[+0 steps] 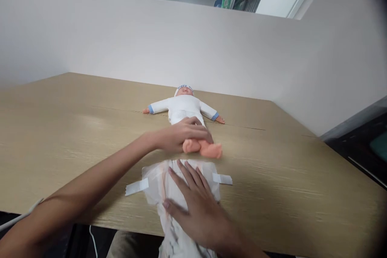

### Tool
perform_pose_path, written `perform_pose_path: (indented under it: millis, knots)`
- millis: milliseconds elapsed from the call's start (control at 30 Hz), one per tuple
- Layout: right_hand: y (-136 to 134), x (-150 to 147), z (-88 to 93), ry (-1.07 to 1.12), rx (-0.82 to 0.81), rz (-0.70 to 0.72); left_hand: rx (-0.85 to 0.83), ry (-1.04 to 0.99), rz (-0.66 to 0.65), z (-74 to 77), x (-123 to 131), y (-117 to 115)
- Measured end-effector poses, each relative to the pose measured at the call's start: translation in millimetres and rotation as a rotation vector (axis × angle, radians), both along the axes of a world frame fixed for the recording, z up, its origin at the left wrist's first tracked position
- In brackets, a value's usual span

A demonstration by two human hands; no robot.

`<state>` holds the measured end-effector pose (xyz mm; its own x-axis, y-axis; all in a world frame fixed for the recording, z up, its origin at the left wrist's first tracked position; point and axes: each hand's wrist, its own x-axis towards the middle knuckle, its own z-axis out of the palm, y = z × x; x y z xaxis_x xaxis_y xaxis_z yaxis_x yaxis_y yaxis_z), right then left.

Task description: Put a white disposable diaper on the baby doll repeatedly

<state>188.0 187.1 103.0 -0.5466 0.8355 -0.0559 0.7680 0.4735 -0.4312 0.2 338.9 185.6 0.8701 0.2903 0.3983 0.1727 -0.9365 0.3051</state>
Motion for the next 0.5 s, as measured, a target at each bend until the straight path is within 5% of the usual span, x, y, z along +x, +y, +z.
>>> perform_pose_path:
  millis: [200,500]
  knots:
    - [59.2,-19.0,0.0,-0.035,0.095,-0.015,-0.205,-0.140,0.071,52.3,-11.4,27.3]
    - [167.5,-44.6,-20.0,-0.001,0.278,-0.013,-0.193,-0.238,0.088,66.8,-35.7,46.7]
